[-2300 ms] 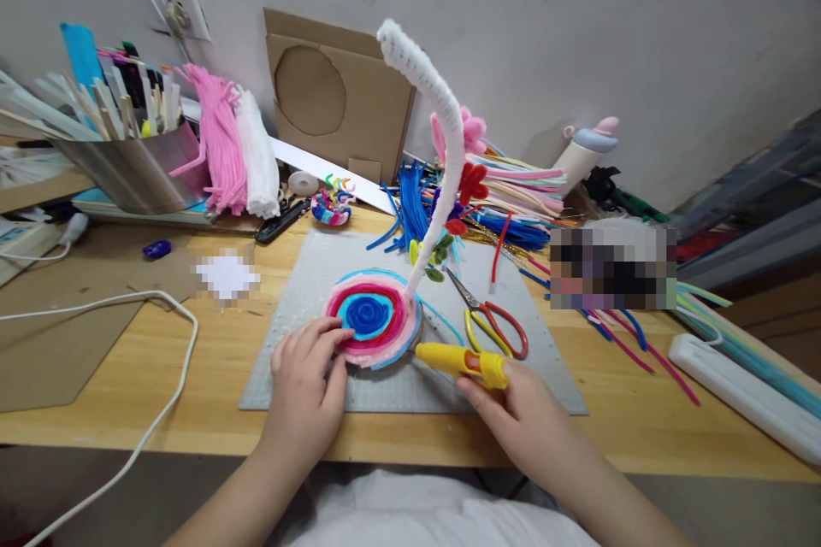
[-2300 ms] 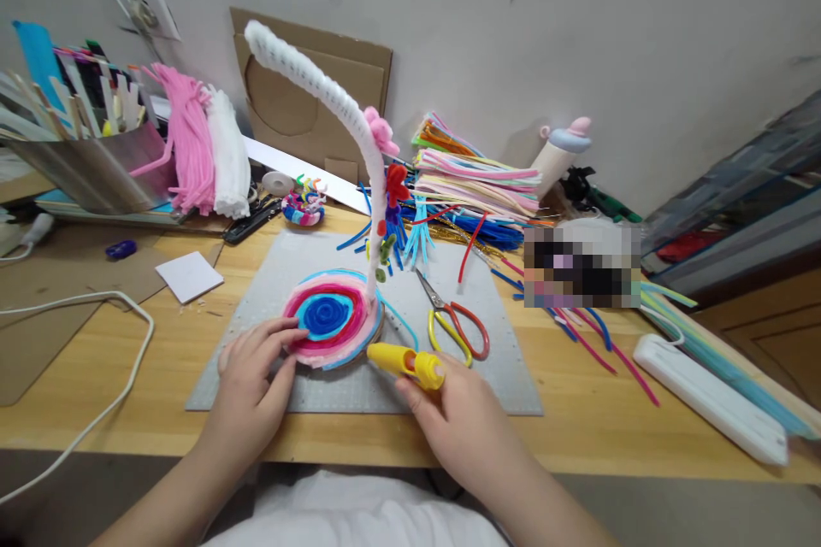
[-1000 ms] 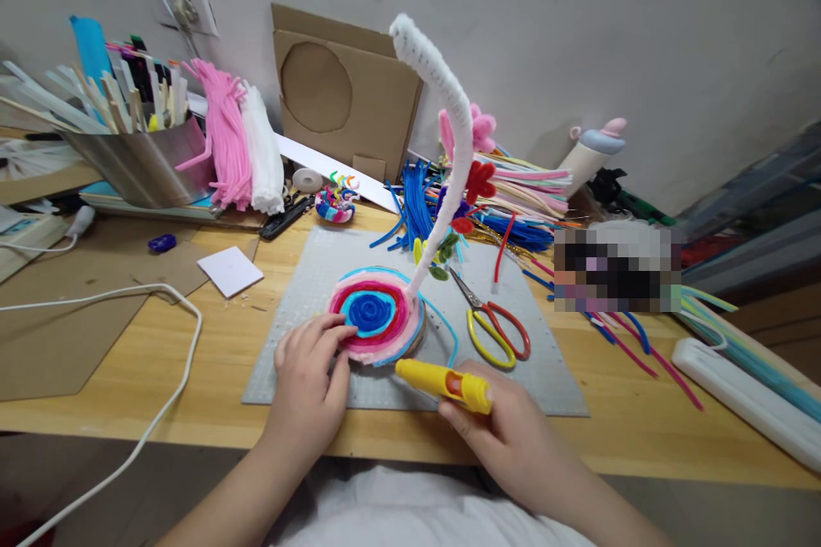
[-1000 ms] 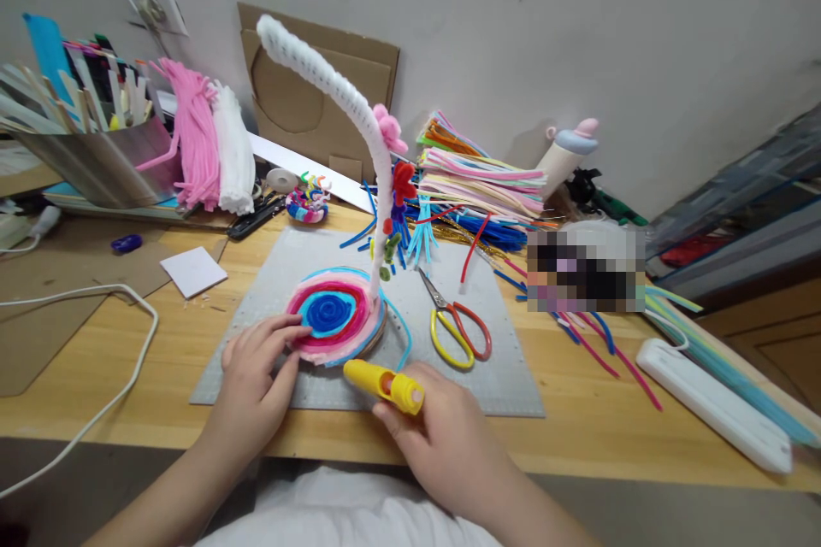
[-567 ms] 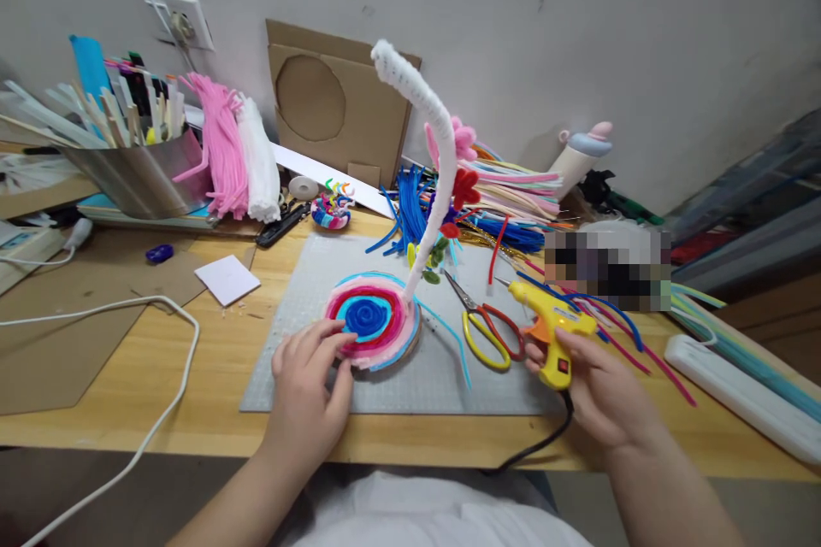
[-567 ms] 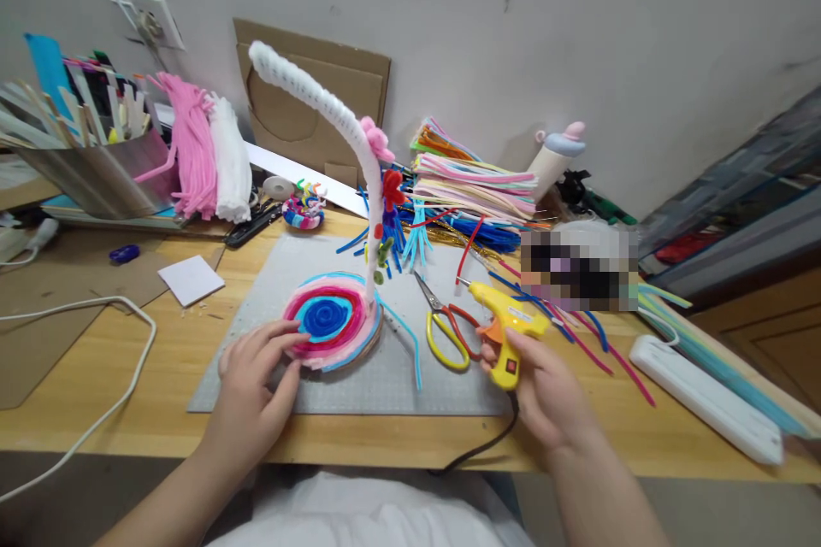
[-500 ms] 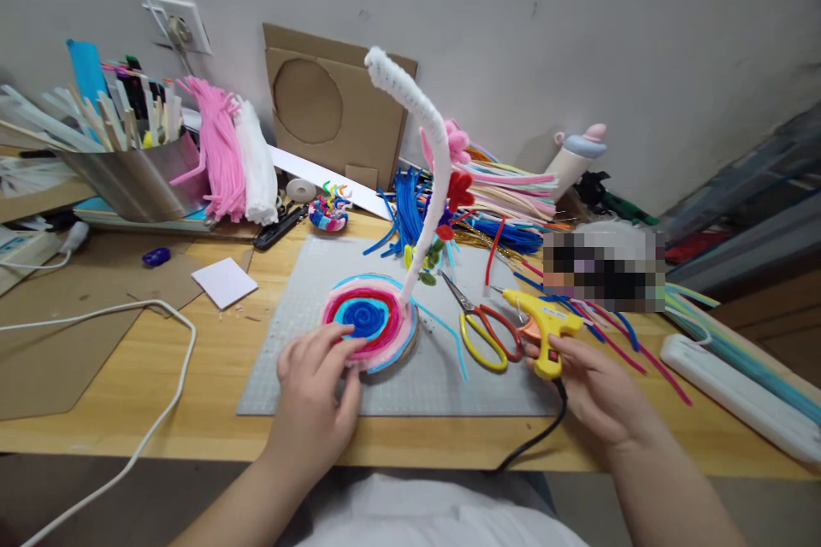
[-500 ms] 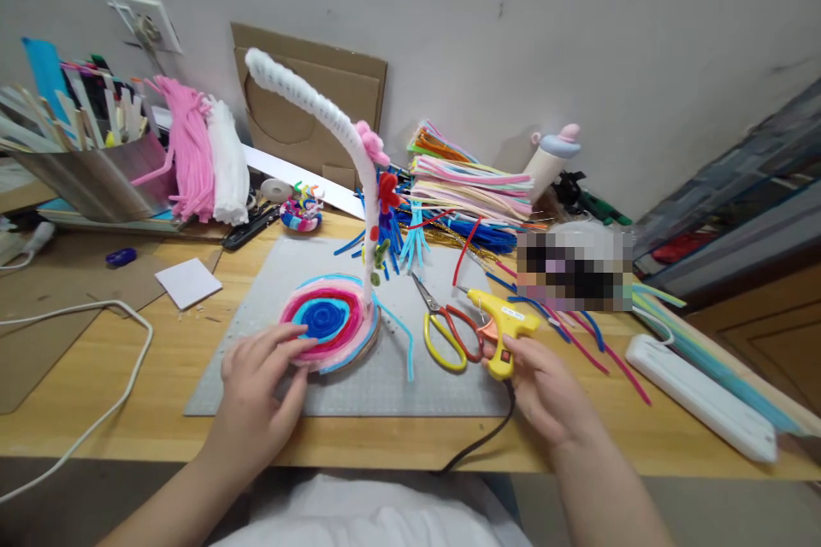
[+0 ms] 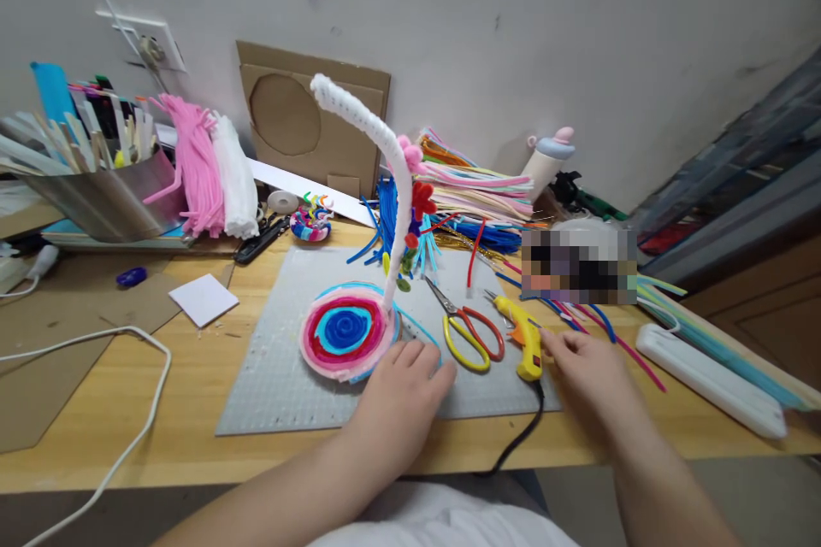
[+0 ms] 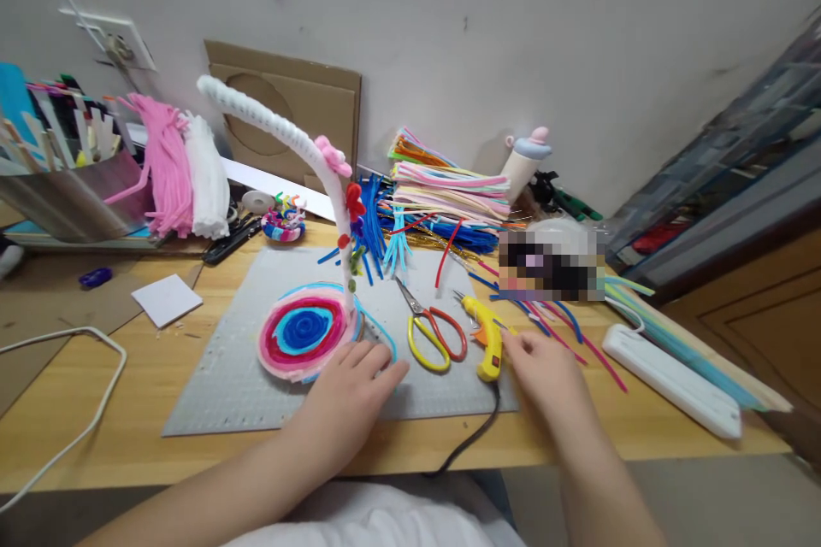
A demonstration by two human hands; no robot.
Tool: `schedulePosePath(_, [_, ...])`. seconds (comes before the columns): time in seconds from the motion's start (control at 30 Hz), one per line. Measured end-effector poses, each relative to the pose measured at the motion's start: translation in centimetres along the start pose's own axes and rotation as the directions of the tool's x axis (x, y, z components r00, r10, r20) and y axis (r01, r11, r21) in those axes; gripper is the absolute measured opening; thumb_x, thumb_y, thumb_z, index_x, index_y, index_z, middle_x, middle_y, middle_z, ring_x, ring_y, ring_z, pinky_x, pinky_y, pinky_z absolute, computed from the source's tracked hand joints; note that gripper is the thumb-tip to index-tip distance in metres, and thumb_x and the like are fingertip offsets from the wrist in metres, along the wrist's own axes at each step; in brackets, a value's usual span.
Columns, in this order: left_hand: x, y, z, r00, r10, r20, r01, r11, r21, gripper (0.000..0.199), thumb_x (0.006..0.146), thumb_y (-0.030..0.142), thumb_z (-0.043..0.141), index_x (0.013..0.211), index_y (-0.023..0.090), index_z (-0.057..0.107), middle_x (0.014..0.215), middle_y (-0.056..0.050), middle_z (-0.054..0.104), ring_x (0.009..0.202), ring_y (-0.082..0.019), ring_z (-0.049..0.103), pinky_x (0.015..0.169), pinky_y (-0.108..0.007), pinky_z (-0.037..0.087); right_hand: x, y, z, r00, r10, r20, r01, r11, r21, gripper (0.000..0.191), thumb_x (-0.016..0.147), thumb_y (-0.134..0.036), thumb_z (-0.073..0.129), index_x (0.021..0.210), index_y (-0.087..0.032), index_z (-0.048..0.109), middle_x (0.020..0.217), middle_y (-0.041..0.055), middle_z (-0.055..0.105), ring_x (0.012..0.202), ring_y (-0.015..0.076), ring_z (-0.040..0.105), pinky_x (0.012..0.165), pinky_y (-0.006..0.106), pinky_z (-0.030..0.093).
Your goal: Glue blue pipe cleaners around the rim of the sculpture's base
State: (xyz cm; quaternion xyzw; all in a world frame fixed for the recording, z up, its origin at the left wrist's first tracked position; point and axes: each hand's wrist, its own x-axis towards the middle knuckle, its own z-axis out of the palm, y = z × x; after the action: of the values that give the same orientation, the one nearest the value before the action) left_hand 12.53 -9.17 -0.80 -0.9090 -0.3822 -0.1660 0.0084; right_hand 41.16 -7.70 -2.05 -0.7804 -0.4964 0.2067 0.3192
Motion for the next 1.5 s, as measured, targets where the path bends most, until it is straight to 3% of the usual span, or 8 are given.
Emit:
schedulePosePath(0.07, [-0.1,0.0,0.1,1.0,0.009,0.01,-0.009,1.0,-0.006,0.011,0.083,0.008,0.058,0.088,0.019,0.057,0.088,-0.003,0.06,0.083,-0.022,0.056,0.072,-0.037,0.05,-0.8,-1.8,0.4,0.993,-0.121,-0.005,0.121,0.993,-0.011,0.035,0.081,-0.052,0.059,0.066,-0.02,0.066,0.054,0.0014,0.061,0.051,0.0171,0.056,0.045,0.025,0.04])
schedulePosePath(0.13, [-0.6,-0.1,0.2,1.0,0.005,0.012,-0.005,1.0,-0.017,0.01,0.084,0.008,0.059,0.085,0.018,0.056,0.087,-0.002,0.06,0.082,-0.021,0.056,0.07,-0.035,0.05,-1.8,-4.3,1.4,0.945,-0.321,0.065,0.316,0.946,0.074,0.031,0.087,-0.046,0.053,0.078,-0.02,0.068,0.071,0.0043,0.069,0.066,0.0199,0.064,0.058,0.028,0.049])
schedulePosePath(0.27, [-1.9,-0.2,0.3,1.0,-0.01,0.003,0.01,0.999,-0.031,0.026,0.084,0.009,0.061,0.108,0.016,0.056,0.093,-0.003,0.062,0.084,-0.021,0.057,0.071,-0.035,0.05,-3.2,-9.3,4.8,0.695,-0.664,0.274,0.621,0.747,0.236,0.027,0.092,-0.025,0.045,0.103,-0.021,0.07,0.109,0.0081,0.07,0.105,0.0204,0.064,0.092,0.034,0.051])
schedulePosePath(0.33, [-2.6,-0.2,0.4,1.0,-0.01,0.002,0.01,1.0,-0.03,0.03,0.085,0.011,0.061,0.115,0.015,0.054,0.093,-0.003,0.062,0.083,-0.022,0.057,0.07,-0.035,0.049,-3.3,-10.8,6.7,0.628,-0.701,0.338,0.687,0.703,0.184,0.034,0.092,-0.018,0.043,0.115,-0.02,0.067,0.125,0.009,0.065,0.117,0.0196,0.059,0.101,0.035,0.046])
schedulePosePath(0.37, [-2.8,-0.2,0.5,1.0,-0.01,0.003,0.01,1.0,-0.028,0.029,0.086,0.012,0.06,0.115,0.015,0.054,0.092,-0.003,0.062,0.082,-0.022,0.057,0.069,-0.036,0.049,-3.2,-11.3,7.5,0.62,-0.696,0.363,0.706,0.696,0.13,0.036,0.092,-0.016,0.043,0.119,-0.019,0.066,0.129,0.0096,0.063,0.12,0.0202,0.057,0.103,0.037,0.045])
schedulePosePath(0.53, [-3.7,-0.2,1.0,1.0,-0.008,0.002,0.008,1.0,-0.015,0.027,0.09,0.015,0.055,0.118,0.015,0.054,0.087,-0.003,0.061,0.078,-0.021,0.056,0.067,-0.036,0.046,-2.7,-11.7,9.8,0.656,-0.639,0.401,0.703,0.711,-0.018,0.041,0.092,-0.012,0.042,0.126,-0.02,0.062,0.134,0.0099,0.06,0.124,0.0255,0.054,0.103,0.046,0.041])
schedulePosePath(1.07, [-4.7,-0.5,1.1,0.999,0.015,0.046,-0.013,1.0,-0.025,0.037,0.09,0.012,0.05,0.127,0.012,0.049,0.093,-0.006,0.063,0.084,-0.023,0.055,0.075,-0.038,0.048,-3.1,-10.9,10.6,0.688,-0.619,0.38,0.695,0.712,-0.099,0.039,0.095,-0.015,0.044,0.125,-0.032,0.062,0.137,0.0084,0.057,0.125,0.0272,0.049,0.099,0.051,0.032])
schedulePosePath(1.5, [-7.4,-1.3,1.1,0.987,-0.115,-0.11,0.099,0.986,-0.136,0.028,0.092,0.01,0.046,0.119,0.014,0.054,0.097,-0.01,0.065,0.085,-0.022,0.06,0.071,-0.037,0.054,-3.2,-11.0,10.8,0.682,-0.645,0.344,0.719,0.676,-0.159,0.03,0.094,-0.025,0.053,0.121,-0.031,0.063,0.141,0.0091,0.053,0.126,0.0289,0.047,0.099,0.051,0.03])
